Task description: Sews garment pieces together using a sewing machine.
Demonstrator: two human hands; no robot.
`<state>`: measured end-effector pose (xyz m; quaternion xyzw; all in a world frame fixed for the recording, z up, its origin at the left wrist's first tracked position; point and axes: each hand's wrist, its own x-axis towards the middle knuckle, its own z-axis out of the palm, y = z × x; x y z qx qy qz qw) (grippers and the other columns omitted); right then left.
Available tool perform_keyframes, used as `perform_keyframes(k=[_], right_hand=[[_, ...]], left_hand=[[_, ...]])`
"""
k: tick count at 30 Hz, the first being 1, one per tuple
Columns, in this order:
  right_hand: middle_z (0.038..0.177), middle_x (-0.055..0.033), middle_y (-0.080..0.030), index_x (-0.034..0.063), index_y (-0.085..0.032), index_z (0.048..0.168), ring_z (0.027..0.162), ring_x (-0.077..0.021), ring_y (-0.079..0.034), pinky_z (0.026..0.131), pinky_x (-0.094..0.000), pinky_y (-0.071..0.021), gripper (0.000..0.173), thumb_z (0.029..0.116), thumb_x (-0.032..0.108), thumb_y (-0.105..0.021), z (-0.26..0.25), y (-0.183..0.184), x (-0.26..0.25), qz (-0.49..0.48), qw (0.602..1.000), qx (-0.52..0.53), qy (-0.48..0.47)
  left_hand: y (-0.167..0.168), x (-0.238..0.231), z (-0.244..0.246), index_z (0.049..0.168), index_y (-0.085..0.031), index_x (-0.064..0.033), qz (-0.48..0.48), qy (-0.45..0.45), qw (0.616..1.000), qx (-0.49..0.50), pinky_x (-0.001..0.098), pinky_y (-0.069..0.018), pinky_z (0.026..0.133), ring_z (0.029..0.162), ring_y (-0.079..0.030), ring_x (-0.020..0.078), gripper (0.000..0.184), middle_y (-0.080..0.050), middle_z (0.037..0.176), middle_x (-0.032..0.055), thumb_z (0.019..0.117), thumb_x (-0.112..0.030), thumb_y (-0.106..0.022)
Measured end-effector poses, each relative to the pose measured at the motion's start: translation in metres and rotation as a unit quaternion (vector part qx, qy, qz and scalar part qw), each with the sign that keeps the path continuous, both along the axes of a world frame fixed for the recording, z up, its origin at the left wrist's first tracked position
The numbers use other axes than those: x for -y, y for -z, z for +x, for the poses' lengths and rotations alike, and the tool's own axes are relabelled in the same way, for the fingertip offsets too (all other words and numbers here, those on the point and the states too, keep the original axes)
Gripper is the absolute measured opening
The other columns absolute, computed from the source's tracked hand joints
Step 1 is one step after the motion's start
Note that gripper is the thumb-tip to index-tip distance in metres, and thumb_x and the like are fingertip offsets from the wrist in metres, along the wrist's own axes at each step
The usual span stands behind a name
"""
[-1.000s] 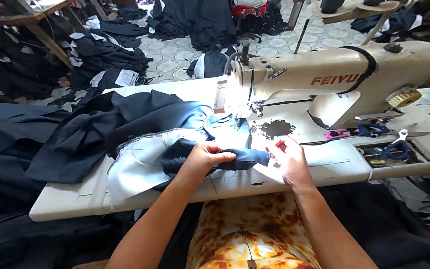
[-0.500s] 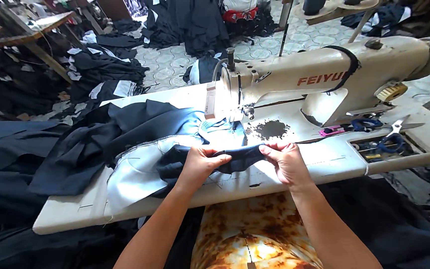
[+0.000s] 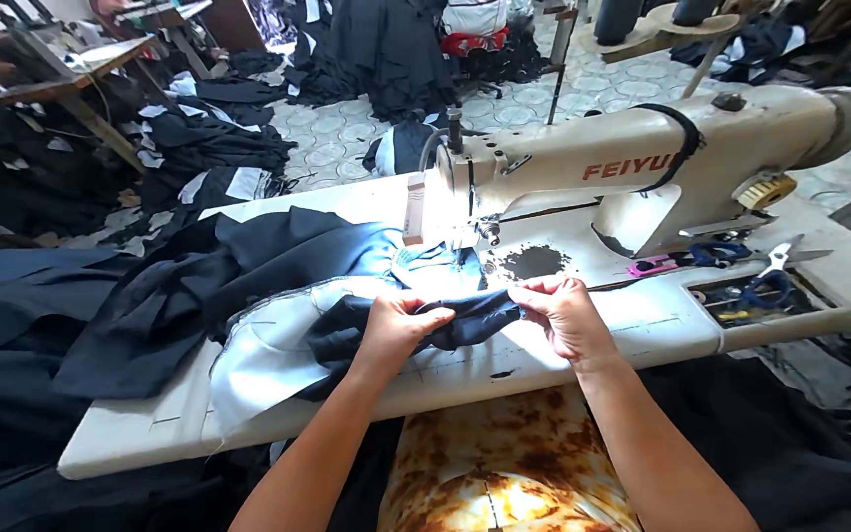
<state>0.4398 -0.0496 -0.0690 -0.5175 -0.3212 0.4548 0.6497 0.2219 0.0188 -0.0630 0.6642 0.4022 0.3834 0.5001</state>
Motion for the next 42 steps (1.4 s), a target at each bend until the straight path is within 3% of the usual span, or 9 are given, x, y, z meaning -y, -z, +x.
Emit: perform_keyframes(k=[9,17,42], right_hand=[[0.074,-0.0035,-0.071,-0.0011,-0.07,0.081,0.065,-0.0081,-0.068,0.065,-0.0244,-0.0601,0.017,0.0824,-0.018,-0.069,0.007,-0.004,0.001,-0.003,0.999,0.017,-0.04],[0.069,-0.0012,-0.068,0.0012,-0.068,0.082,0.059,-0.0055,-0.064,0.059,-0.0218,-0.0581,0.013,0.09,-0.01,-0.068,0.004,-0.005,-0.001,0.011,0.999,0.017,-0.042],[0.062,0.0,-0.066,0.0061,-0.061,0.071,0.053,-0.0042,-0.062,0.055,-0.0199,-0.0554,0.026,0.0909,-0.01,-0.063,0.006,-0.011,-0.002,-0.006,0.997,-0.015,-0.071]], left_hand=[[-0.003,0.001,-0.001,0.077,-0.073,-0.0047,-0.007,-0.005,1.0,0.009,0.0221,-0.0566,0.065,0.065,-0.066,0.0038,0.011,-0.071,0.07,0.0,0.0813,0.001,-0.081],[-0.002,0.003,-0.001,0.078,-0.074,-0.0041,-0.009,-0.006,1.0,0.027,0.0219,-0.0576,0.067,0.067,-0.067,0.0039,0.01,-0.072,0.071,0.0005,0.0803,0.004,-0.08],[0.0,0.002,-0.005,0.078,-0.075,-0.0042,-0.016,0.026,0.998,0.054,0.0226,-0.0586,0.068,0.067,-0.067,0.0042,0.012,-0.073,0.072,0.0006,0.0813,0.007,-0.078]])
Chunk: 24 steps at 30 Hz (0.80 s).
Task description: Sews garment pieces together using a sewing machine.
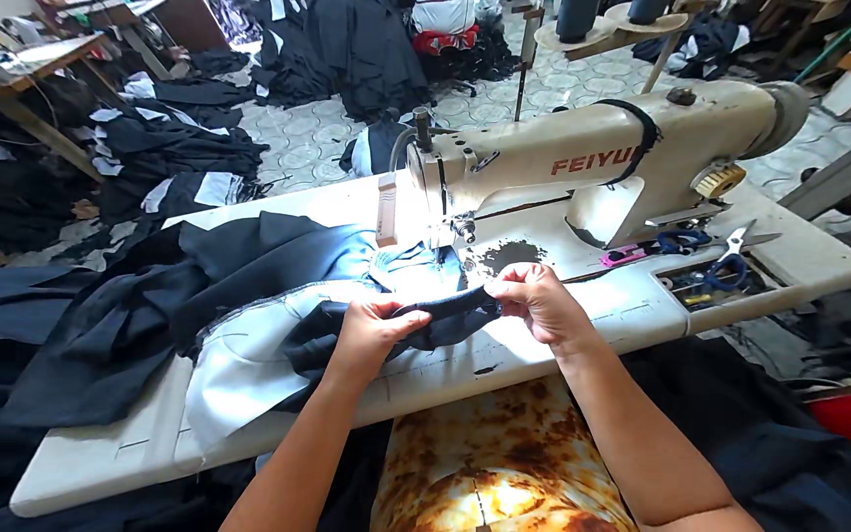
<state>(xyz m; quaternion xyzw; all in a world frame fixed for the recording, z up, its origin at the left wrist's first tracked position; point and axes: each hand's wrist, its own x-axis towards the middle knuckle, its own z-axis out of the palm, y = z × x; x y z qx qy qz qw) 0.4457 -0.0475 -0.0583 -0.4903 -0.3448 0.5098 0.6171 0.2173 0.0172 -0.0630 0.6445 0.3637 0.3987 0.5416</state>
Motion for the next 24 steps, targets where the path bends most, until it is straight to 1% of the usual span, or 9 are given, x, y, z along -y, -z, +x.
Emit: perform_keyframes(k=[2,3,5,7,8,11,14,20,24], right_hand=[[0.061,0.0002,-0.064,0.0071,-0.058,0.071,0.052,-0.0046,-0.06,0.054,-0.0203,-0.0543,0.026,0.0896,-0.01,-0.064,-0.0002,0.0001,-0.0011,-0.005,1.0,-0.002,0.004],[0.062,0.0008,-0.062,0.0084,-0.054,0.074,0.052,-0.0047,-0.059,0.053,-0.0204,-0.054,0.026,0.0887,-0.011,-0.064,-0.0005,-0.0004,-0.0014,-0.01,1.0,0.003,0.007],[0.066,0.0018,-0.058,0.0097,-0.049,0.086,0.053,-0.0052,-0.058,0.054,-0.021,-0.0542,0.025,0.088,-0.011,-0.064,0.0002,-0.0016,-0.0017,-0.025,0.999,0.023,0.003],[0.067,0.0013,-0.059,0.0087,-0.049,0.095,0.054,-0.006,-0.06,0.055,-0.0222,-0.0557,0.026,0.0873,-0.011,-0.063,0.0018,-0.0022,-0.0023,-0.036,0.999,0.029,-0.002],[0.066,0.0013,-0.059,0.0083,-0.049,0.098,0.053,-0.0059,-0.06,0.054,-0.0218,-0.0555,0.027,0.0869,-0.012,-0.063,0.0025,-0.0022,-0.0026,-0.039,0.999,0.027,-0.006],[0.065,0.0009,-0.06,0.0076,-0.05,0.099,0.053,-0.0062,-0.061,0.053,-0.0214,-0.0553,0.027,0.0878,-0.013,-0.063,0.0048,-0.0021,-0.0037,-0.043,0.999,0.017,-0.016],[0.068,-0.0003,-0.063,0.0077,-0.05,0.102,0.054,-0.0073,-0.063,0.054,-0.0221,-0.0562,0.027,0.0885,-0.013,-0.061,0.0059,-0.0028,-0.0039,-0.049,0.998,0.009,-0.026],[0.071,0.0004,-0.064,0.0084,-0.052,0.108,0.056,-0.0063,-0.063,0.054,-0.0214,-0.056,0.028,0.0888,-0.011,-0.061,0.0058,-0.0035,-0.0035,-0.054,0.998,0.019,-0.036],[0.071,-0.0006,-0.065,0.0078,-0.052,0.106,0.055,-0.0075,-0.064,0.054,-0.0227,-0.0575,0.029,0.0884,-0.013,-0.059,0.0032,-0.0039,-0.0039,-0.054,0.998,0.014,-0.022]], left_hand=[[0.0012,-0.001,-0.0001,0.078,-0.074,-0.0046,0.001,0.002,1.0,0.004,0.0229,-0.0585,0.067,0.067,-0.067,0.0045,0.012,-0.072,0.072,0.0008,0.0813,0.006,-0.078],[0.0014,-0.0012,-0.0003,0.078,-0.075,-0.0048,0.001,0.003,1.0,0.004,0.0229,-0.0586,0.067,0.067,-0.067,0.0046,0.012,-0.072,0.072,0.0009,0.0813,0.006,-0.078],[0.0016,-0.0013,-0.0004,0.078,-0.074,-0.0051,-0.002,0.003,1.0,0.003,0.0227,-0.0583,0.068,0.067,-0.067,0.0046,0.012,-0.072,0.071,0.0008,0.081,0.006,-0.078],[0.0017,-0.0013,-0.0001,0.077,-0.074,-0.0049,-0.006,0.001,1.0,0.006,0.023,-0.0585,0.068,0.067,-0.067,0.0048,0.013,-0.072,0.072,0.001,0.0801,0.007,-0.079],[0.001,-0.0012,0.0,0.077,-0.074,-0.005,-0.01,0.001,1.0,0.005,0.0231,-0.0587,0.069,0.068,-0.067,0.0049,0.013,-0.073,0.073,0.0008,0.0803,0.006,-0.079],[0.0005,-0.002,-0.0001,0.077,-0.074,-0.0044,-0.019,0.005,1.0,0.006,0.0232,-0.0585,0.069,0.069,-0.068,0.0056,0.012,-0.073,0.073,0.0015,0.0812,0.006,-0.078],[0.0,-0.0024,-0.0002,0.078,-0.074,-0.0033,-0.038,0.008,0.999,0.002,0.0238,-0.0588,0.071,0.07,-0.068,0.0063,0.011,-0.073,0.075,0.0026,0.0826,0.006,-0.077],[0.0023,-0.0052,-0.0012,0.079,-0.073,-0.0048,-0.038,0.019,0.999,-0.005,0.0234,-0.0581,0.07,0.069,-0.067,0.0052,0.011,-0.072,0.074,0.0001,0.0831,0.005,-0.077],[0.0014,-0.0052,-0.0019,0.078,-0.072,-0.0035,-0.057,0.017,0.998,-0.008,0.024,-0.0572,0.069,0.069,-0.066,0.0063,0.012,-0.071,0.073,0.0017,0.0835,0.005,-0.077]])
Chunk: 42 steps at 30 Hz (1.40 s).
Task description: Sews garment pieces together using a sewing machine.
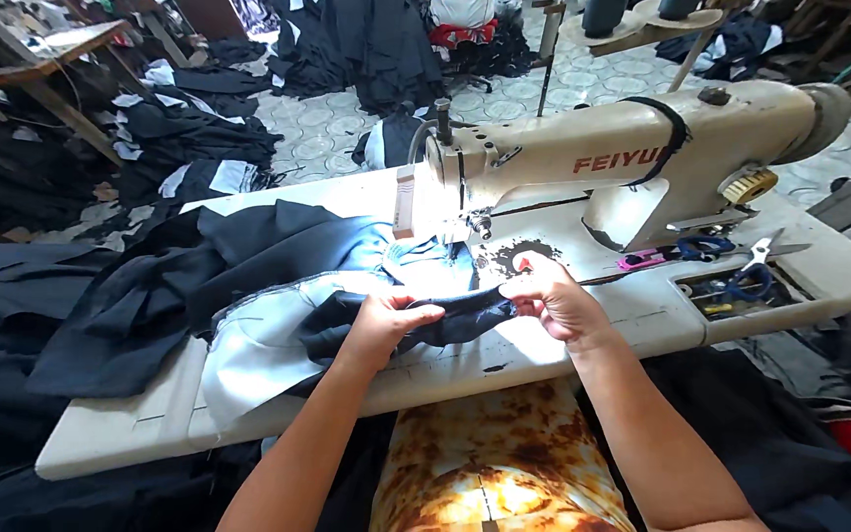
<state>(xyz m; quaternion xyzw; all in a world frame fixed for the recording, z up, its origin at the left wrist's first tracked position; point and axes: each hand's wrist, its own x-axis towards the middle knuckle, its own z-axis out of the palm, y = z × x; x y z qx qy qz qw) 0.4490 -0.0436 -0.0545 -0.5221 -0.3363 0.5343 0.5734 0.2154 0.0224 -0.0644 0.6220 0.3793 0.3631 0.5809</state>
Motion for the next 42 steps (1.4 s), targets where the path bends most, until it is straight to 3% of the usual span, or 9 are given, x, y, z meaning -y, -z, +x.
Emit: perform_keyframes(k=[18,30,32,35,39,42], right_hand=[[0.067,-0.0028,-0.065,0.0065,-0.049,0.105,0.055,-0.0101,-0.066,0.055,-0.0242,-0.0581,0.028,0.0901,-0.017,-0.054,-0.004,0.0021,-0.004,-0.003,0.999,-0.013,0.041],[0.07,0.002,-0.06,0.0099,-0.049,0.109,0.059,-0.0071,-0.064,0.059,-0.0243,-0.0591,0.029,0.0911,-0.012,-0.056,0.0005,0.0025,0.0006,0.018,1.0,0.01,-0.018],[0.077,0.0033,-0.059,0.0116,-0.048,0.112,0.064,-0.005,-0.062,0.063,-0.0234,-0.0576,0.032,0.0916,-0.012,-0.056,0.0016,0.005,0.002,0.05,0.996,0.041,-0.054],[0.083,0.0048,-0.057,0.0112,-0.055,0.105,0.072,-0.0024,-0.057,0.07,-0.0222,-0.0538,0.026,0.0928,-0.012,-0.052,-0.0001,0.0062,0.0043,0.105,0.982,0.122,-0.097],[0.1,-0.0011,-0.068,0.0045,-0.07,0.091,0.093,-0.0043,-0.064,0.082,-0.0226,-0.0547,0.032,0.0949,-0.013,-0.044,-0.0013,0.0054,0.0043,0.169,0.941,0.256,-0.144],[0.102,-0.0038,-0.067,0.0063,-0.076,0.099,0.1,-0.0104,-0.062,0.087,-0.0295,-0.0528,0.039,0.0887,-0.013,-0.043,-0.0059,0.0065,0.0028,0.188,0.908,0.354,-0.12]], left_hand=[[0.0002,-0.0027,-0.0003,0.078,-0.071,-0.0002,-0.01,0.008,1.0,0.007,0.0242,-0.0564,0.066,0.067,-0.065,0.0071,0.01,-0.07,0.072,0.0044,0.0833,0.006,-0.078],[-0.0005,-0.0035,0.0001,0.085,-0.073,-0.0013,-0.021,0.005,1.0,-0.001,0.026,-0.058,0.07,0.071,-0.067,0.0084,0.008,-0.072,0.077,0.004,0.0904,0.003,-0.071],[-0.0013,-0.0029,-0.0001,0.084,-0.073,-0.0013,-0.022,0.003,1.0,0.0,0.0263,-0.0583,0.071,0.072,-0.068,0.0084,0.008,-0.073,0.078,0.0038,0.0903,0.004,-0.071],[-0.0012,-0.0024,0.0001,0.082,-0.073,-0.0029,-0.008,-0.001,1.0,-0.005,0.0249,-0.0569,0.069,0.069,-0.066,0.0069,0.01,-0.071,0.075,0.002,0.0885,0.004,-0.073],[-0.0015,-0.0023,-0.0016,0.077,-0.072,-0.004,0.041,-0.006,0.999,-0.022,0.0223,-0.0542,0.062,0.063,-0.063,0.0046,0.012,-0.069,0.069,0.0004,0.0859,0.003,-0.076],[-0.003,0.0012,-0.004,0.079,-0.074,-0.006,0.107,-0.014,0.993,-0.057,0.0223,-0.0537,0.06,0.062,-0.063,0.0031,0.008,-0.07,0.069,-0.0007,0.0846,-0.002,-0.079]])
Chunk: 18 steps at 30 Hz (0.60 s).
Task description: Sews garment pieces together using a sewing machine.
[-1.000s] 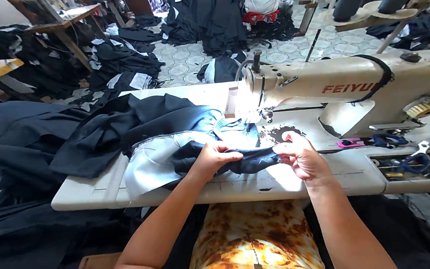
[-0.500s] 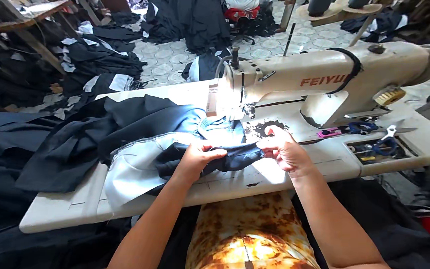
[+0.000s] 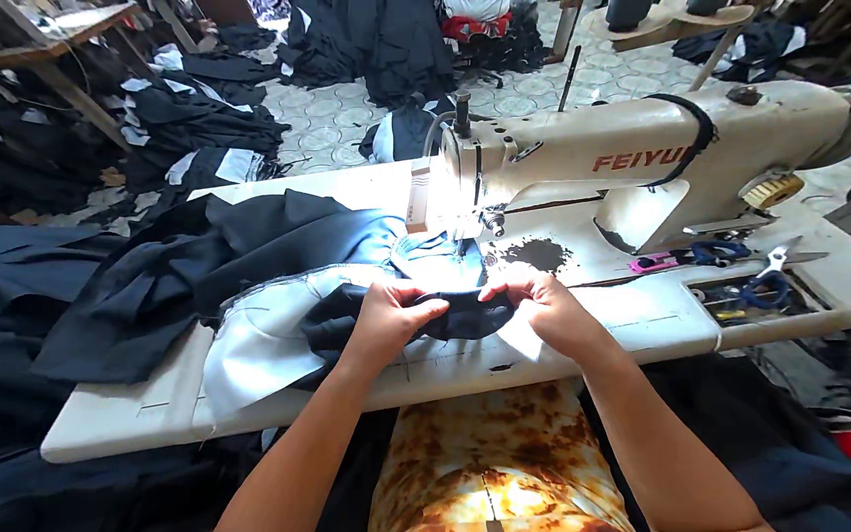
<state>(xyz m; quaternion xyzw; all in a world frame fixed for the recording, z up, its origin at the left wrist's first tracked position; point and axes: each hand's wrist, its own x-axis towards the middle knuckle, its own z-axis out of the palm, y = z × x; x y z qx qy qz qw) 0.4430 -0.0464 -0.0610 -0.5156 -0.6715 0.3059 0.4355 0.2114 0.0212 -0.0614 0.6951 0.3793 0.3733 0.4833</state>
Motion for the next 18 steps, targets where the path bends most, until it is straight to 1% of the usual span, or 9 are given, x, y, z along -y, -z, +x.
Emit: perform_keyframes(k=[2,4,5,7,9,11,13,14,18], right_hand=[[0.102,-0.0055,-0.068,0.0081,-0.078,0.104,0.102,-0.0147,-0.062,0.089,-0.0347,-0.0522,0.041,0.0878,-0.013,-0.046,-0.007,0.001,-0.001,0.024,0.998,0.04,0.042],[0.107,-0.0104,-0.071,0.0071,-0.078,0.108,0.107,-0.0223,-0.064,0.093,-0.0418,-0.0516,0.041,0.0877,-0.013,-0.049,-0.02,0.0,0.0,0.052,0.992,0.075,0.087],[0.109,-0.0138,-0.071,0.006,-0.078,0.11,0.109,-0.0266,-0.065,0.093,-0.0454,-0.0524,0.041,0.0861,-0.014,-0.05,-0.029,0.001,0.0,0.066,0.987,0.093,0.114],[0.107,-0.0185,-0.067,0.0044,-0.077,0.113,0.104,-0.0316,-0.064,0.087,-0.0477,-0.0543,0.04,0.0845,-0.012,-0.054,-0.048,0.006,-0.002,0.098,0.974,0.124,0.165],[0.105,-0.0199,-0.066,0.0035,-0.078,0.111,0.098,-0.0311,-0.066,0.082,-0.044,-0.0562,0.037,0.0824,-0.009,-0.058,-0.065,0.016,-0.007,0.16,0.955,0.132,0.211],[0.103,-0.0198,-0.068,0.0008,-0.077,0.109,0.096,-0.0276,-0.068,0.081,-0.0369,-0.0571,0.032,0.0835,-0.008,-0.059,-0.075,0.026,-0.011,0.231,0.934,0.109,0.248],[0.104,-0.0176,-0.072,-0.0029,-0.073,0.111,0.094,-0.0213,-0.071,0.083,-0.0298,-0.0584,0.028,0.0861,-0.006,-0.062,-0.079,0.032,-0.014,0.274,0.922,0.079,0.261],[0.102,-0.016,-0.073,-0.0042,-0.071,0.114,0.09,-0.018,-0.071,0.08,-0.0276,-0.0589,0.028,0.0872,-0.004,-0.063,-0.079,0.034,-0.014,0.281,0.921,0.065,0.263],[0.091,-0.0113,-0.075,-0.0065,-0.068,0.118,0.08,-0.0094,-0.072,0.077,-0.0218,-0.0592,0.033,0.0849,-0.002,-0.068,-0.079,0.039,-0.013,0.279,0.923,0.02,0.264]], left_hand=[[-0.003,0.007,0.001,0.082,-0.076,-0.0068,0.05,-0.021,0.998,-0.032,0.0216,-0.0542,0.06,0.064,-0.064,0.0012,0.005,-0.071,0.072,-0.0018,0.086,-0.004,-0.078],[0.002,0.016,0.005,0.084,-0.077,-0.0077,0.143,-0.064,0.986,-0.059,0.0201,-0.054,0.062,0.067,-0.064,-0.0013,0.002,-0.072,0.076,-0.0029,0.0852,-0.008,-0.075],[0.007,0.02,0.009,0.086,-0.077,-0.007,0.202,-0.091,0.973,-0.069,0.022,-0.0558,0.065,0.071,-0.066,0.0007,0.004,-0.073,0.079,-0.0008,0.0848,-0.009,-0.074],[0.018,0.028,0.02,0.086,-0.078,-0.0037,0.319,-0.156,0.931,-0.083,0.0314,-0.0592,0.069,0.075,-0.071,0.0116,0.009,-0.075,0.081,0.0066,0.0817,-0.009,-0.072],[0.026,0.032,0.033,0.084,-0.078,-0.0029,0.385,-0.214,0.893,-0.089,0.0344,-0.0594,0.065,0.071,-0.072,0.0172,0.009,-0.074,0.077,0.0088,0.0796,-0.009,-0.072],[0.033,0.032,0.042,0.08,-0.077,-0.0039,0.415,-0.254,0.87,-0.079,0.0317,-0.0572,0.061,0.067,-0.07,0.0162,0.008,-0.073,0.074,0.0079,0.0785,-0.009,-0.072],[0.037,0.031,0.047,0.08,-0.078,-0.005,0.419,-0.274,0.863,-0.066,0.0297,-0.0567,0.061,0.067,-0.071,0.0148,0.007,-0.074,0.074,0.007,0.0785,-0.01,-0.073],[0.038,0.03,0.048,0.08,-0.078,-0.0051,0.417,-0.279,0.863,-0.06,0.029,-0.0565,0.061,0.067,-0.07,0.0142,0.006,-0.074,0.074,0.0066,0.0781,-0.009,-0.073],[0.041,0.028,0.049,0.08,-0.078,-0.0053,0.411,-0.28,0.867,-0.044,0.0277,-0.057,0.062,0.068,-0.071,0.0131,0.006,-0.074,0.075,0.0061,0.0763,-0.008,-0.074]])
